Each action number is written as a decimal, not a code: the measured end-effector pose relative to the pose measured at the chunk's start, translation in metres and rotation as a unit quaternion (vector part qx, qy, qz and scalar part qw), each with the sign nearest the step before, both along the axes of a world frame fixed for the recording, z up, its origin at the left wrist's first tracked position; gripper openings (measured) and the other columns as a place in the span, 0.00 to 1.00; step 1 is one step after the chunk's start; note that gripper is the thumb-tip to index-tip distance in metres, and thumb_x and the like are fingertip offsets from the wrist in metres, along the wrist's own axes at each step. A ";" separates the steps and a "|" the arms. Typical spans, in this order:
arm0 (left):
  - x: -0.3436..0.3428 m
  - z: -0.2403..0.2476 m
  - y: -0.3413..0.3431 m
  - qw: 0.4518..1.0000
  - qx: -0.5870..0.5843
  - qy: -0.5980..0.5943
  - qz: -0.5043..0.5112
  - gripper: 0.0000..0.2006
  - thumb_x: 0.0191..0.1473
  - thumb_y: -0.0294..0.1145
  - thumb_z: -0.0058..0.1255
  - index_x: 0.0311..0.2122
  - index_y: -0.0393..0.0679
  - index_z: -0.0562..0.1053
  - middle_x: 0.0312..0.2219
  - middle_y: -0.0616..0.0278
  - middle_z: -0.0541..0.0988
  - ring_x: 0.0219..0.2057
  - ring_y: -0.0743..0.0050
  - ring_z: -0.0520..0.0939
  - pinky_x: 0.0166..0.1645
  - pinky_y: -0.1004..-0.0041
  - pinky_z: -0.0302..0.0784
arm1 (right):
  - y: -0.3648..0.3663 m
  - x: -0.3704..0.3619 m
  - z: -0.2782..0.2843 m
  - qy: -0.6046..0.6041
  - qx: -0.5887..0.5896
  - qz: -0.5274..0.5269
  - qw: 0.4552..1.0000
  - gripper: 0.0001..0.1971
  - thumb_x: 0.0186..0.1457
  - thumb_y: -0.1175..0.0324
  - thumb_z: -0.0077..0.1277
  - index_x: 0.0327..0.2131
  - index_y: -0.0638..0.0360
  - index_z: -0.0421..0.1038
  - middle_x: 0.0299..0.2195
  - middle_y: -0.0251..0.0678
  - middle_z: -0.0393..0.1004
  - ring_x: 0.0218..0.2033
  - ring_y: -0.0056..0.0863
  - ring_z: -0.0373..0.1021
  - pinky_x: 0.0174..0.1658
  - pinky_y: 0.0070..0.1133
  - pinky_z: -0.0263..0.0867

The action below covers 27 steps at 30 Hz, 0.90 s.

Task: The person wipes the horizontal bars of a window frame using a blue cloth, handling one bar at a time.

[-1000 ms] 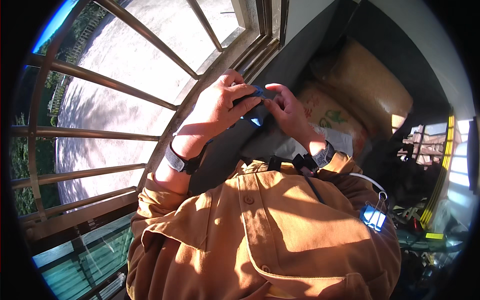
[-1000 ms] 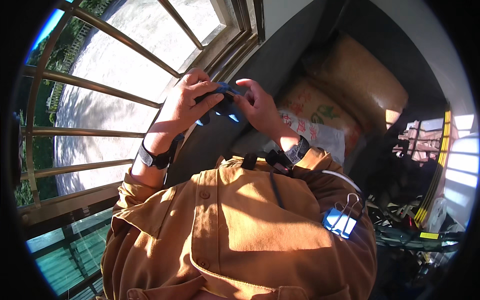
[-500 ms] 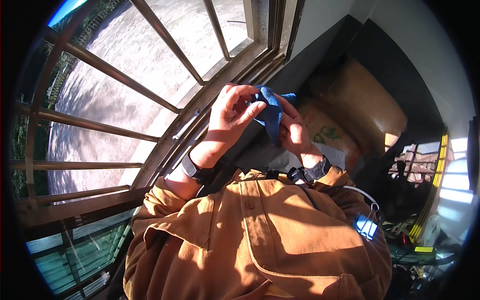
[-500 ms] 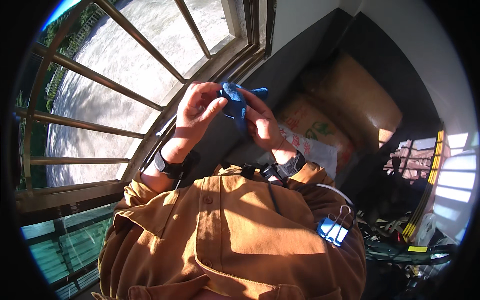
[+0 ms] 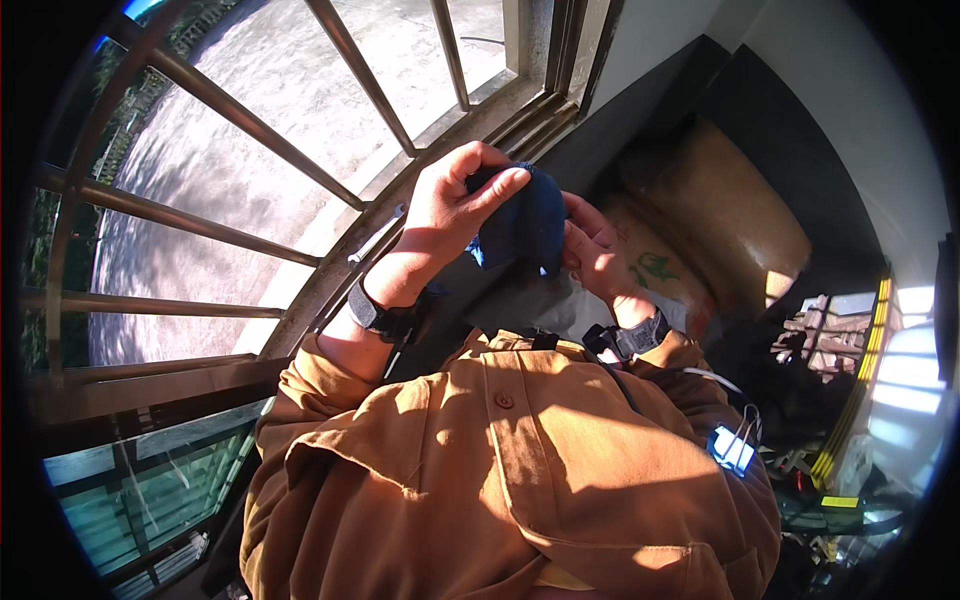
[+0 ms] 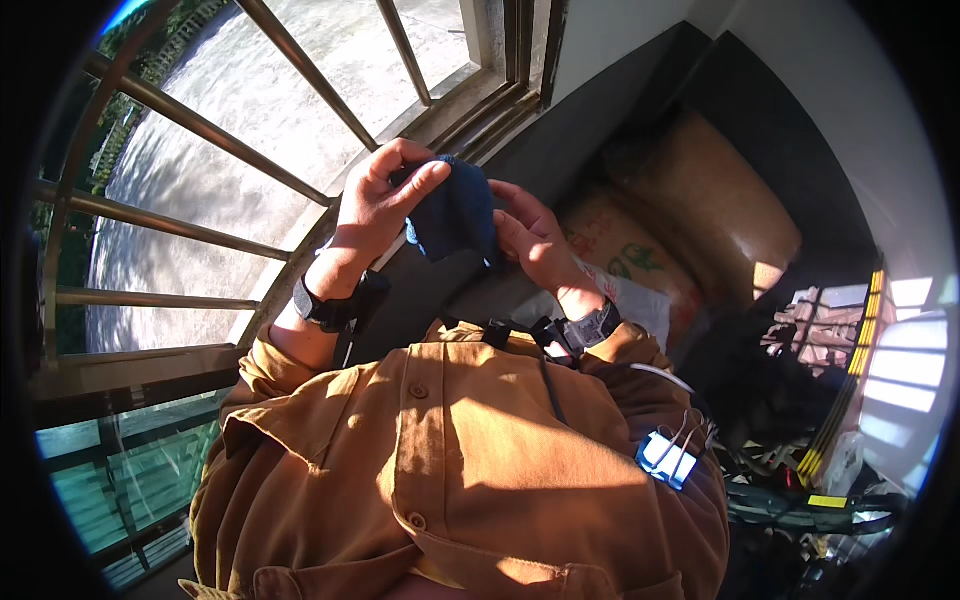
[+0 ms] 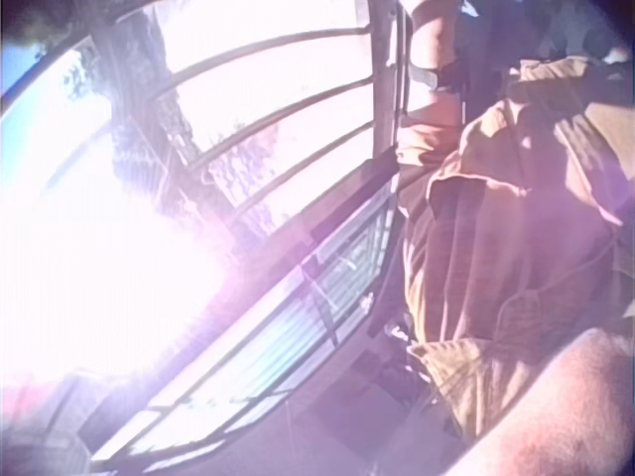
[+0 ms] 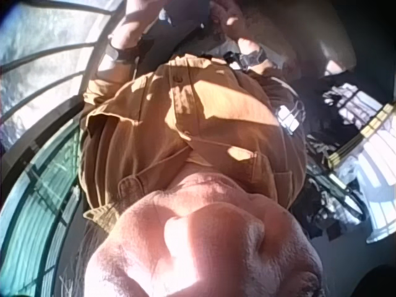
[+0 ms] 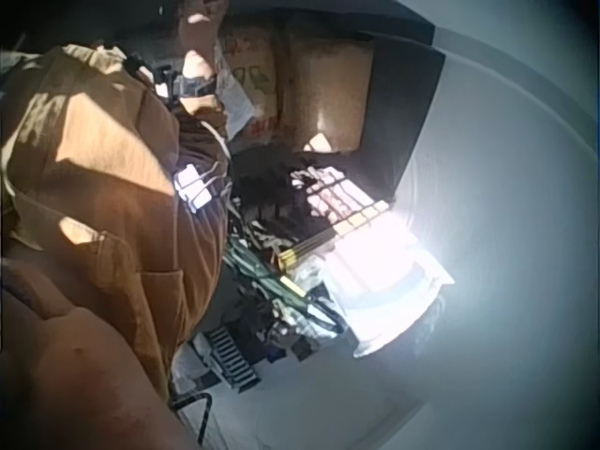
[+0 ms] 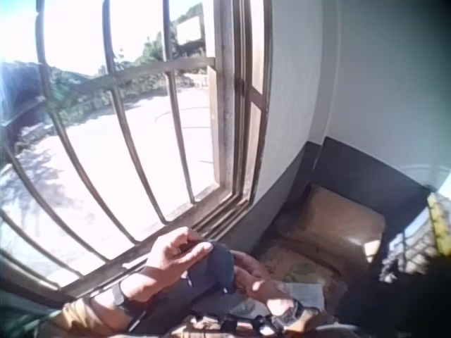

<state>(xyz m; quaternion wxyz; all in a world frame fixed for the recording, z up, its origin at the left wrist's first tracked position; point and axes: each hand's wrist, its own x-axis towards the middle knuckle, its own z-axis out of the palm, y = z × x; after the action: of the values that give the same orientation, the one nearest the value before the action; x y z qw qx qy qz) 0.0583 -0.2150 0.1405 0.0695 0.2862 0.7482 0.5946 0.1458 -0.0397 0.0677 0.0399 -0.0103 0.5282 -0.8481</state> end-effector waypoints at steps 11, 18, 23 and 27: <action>-0.008 -0.003 -0.008 0.994 0.022 -0.098 0.036 0.11 0.52 0.38 0.54 0.31 0.40 0.73 0.23 0.72 0.73 0.27 0.89 0.70 0.32 0.84 0.66 | 0.000 0.011 -0.013 -0.004 0.015 -0.016 1.000 0.06 0.57 0.67 0.46 0.36 0.57 0.67 0.23 0.20 0.65 0.21 0.06 0.56 0.23 0.07 0.52; -0.006 -0.011 -0.005 0.989 0.050 -0.138 0.016 0.09 0.53 0.36 0.52 0.28 0.41 0.72 0.20 0.76 0.72 0.23 0.92 0.69 0.28 0.87 0.63 | 0.003 0.013 -0.004 0.001 -0.020 -0.008 1.000 0.06 0.57 0.67 0.45 0.35 0.58 0.67 0.21 0.19 0.62 0.19 0.06 0.54 0.22 0.08 0.50; 0.002 -0.007 -0.008 0.979 0.087 -0.179 0.034 0.10 0.52 0.36 0.53 0.25 0.41 0.72 0.18 0.78 0.68 0.22 0.94 0.62 0.25 0.86 0.57 | 0.000 0.008 -0.009 0.002 0.002 0.023 1.000 0.07 0.57 0.65 0.46 0.35 0.57 0.66 0.19 0.20 0.60 0.18 0.07 0.52 0.21 0.09 0.49; 0.003 0.010 -0.008 0.987 0.083 -0.137 0.021 0.10 0.52 0.36 0.53 0.26 0.40 0.72 0.18 0.77 0.69 0.22 0.93 0.64 0.26 0.87 0.59 | -0.001 0.007 -0.014 -0.001 0.023 0.045 0.999 0.09 0.57 0.62 0.47 0.35 0.57 0.66 0.19 0.20 0.60 0.18 0.07 0.52 0.20 0.09 0.48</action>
<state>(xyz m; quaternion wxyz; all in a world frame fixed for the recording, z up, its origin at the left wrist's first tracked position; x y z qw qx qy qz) 0.0612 -0.2230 0.1507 0.1349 0.1910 0.6853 0.6897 0.1531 -0.0411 0.0535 0.0789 -0.0321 0.5468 -0.8329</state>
